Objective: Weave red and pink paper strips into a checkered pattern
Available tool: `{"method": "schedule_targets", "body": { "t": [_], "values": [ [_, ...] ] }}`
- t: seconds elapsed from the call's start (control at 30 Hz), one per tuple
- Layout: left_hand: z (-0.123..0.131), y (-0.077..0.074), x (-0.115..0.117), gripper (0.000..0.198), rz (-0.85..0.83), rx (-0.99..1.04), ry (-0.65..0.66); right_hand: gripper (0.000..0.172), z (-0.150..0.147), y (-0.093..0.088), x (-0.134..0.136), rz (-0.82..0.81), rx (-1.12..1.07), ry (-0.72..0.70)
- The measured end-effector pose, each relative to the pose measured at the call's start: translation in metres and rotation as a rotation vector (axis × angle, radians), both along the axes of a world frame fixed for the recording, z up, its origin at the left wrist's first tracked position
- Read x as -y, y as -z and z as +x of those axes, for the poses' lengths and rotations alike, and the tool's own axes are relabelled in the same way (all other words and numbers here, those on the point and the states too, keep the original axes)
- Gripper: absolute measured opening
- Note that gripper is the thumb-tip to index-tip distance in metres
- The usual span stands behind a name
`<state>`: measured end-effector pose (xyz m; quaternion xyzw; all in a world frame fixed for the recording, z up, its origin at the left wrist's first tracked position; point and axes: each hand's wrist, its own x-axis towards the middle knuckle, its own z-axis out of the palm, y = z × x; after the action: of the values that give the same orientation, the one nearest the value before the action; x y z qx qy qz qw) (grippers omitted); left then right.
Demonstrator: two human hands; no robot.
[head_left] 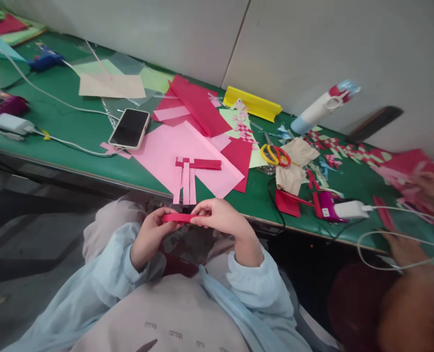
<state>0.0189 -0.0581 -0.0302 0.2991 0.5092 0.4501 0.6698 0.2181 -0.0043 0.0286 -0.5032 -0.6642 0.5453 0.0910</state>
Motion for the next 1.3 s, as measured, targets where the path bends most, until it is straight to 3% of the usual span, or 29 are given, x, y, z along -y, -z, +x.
{"method": "schedule_targets", "body": {
  "t": [0.17, 0.27, 0.4, 0.5, 0.6, 0.67, 0.8, 0.97, 1.3],
  "values": [
    [-0.002, -0.001, 0.001, 0.026, 0.052, -0.059, 0.0, 0.013, -0.012, -0.001, 0.013, 0.262, 0.094, 0.062],
    [-0.001, -0.005, 0.004, 0.028, 0.051, -0.026, 0.004, 0.009, -0.016, -0.002, 0.018, 0.358, 0.038, 0.061],
    [-0.006, -0.013, 0.004, 0.031, 0.09, -0.015, 0.051, 0.012, -0.014, 0.0, 0.021, 0.172, -0.044, 0.084],
    [-0.021, -0.019, -0.006, 0.034, 0.211, -0.165, 0.18, 0.018, -0.006, 0.001, 0.018, 0.084, -0.073, 0.122],
    [-0.04, -0.027, -0.026, 0.02, 0.499, -0.557, 0.261, 0.02, 0.005, -0.001, 0.013, -0.004, -0.11, 0.126],
    [-0.05, -0.033, -0.044, 0.018, 0.755, -0.85, 0.405, 0.02, 0.011, -0.004, 0.01, -0.037, -0.121, 0.097],
    [-0.054, -0.042, -0.077, 0.03, 1.056, -1.077, 0.646, 0.021, 0.017, -0.008, 0.006, -0.05, -0.109, 0.061],
    [-0.046, -0.047, -0.095, 0.043, 1.092, -1.231, 0.789, 0.021, 0.018, -0.008, 0.005, -0.09, -0.115, 0.044],
    [-0.048, -0.045, -0.101, 0.023, 1.108, -1.274, 0.8, 0.014, 0.014, -0.008, -0.001, -0.063, -0.086, 0.02]
  ]
}}
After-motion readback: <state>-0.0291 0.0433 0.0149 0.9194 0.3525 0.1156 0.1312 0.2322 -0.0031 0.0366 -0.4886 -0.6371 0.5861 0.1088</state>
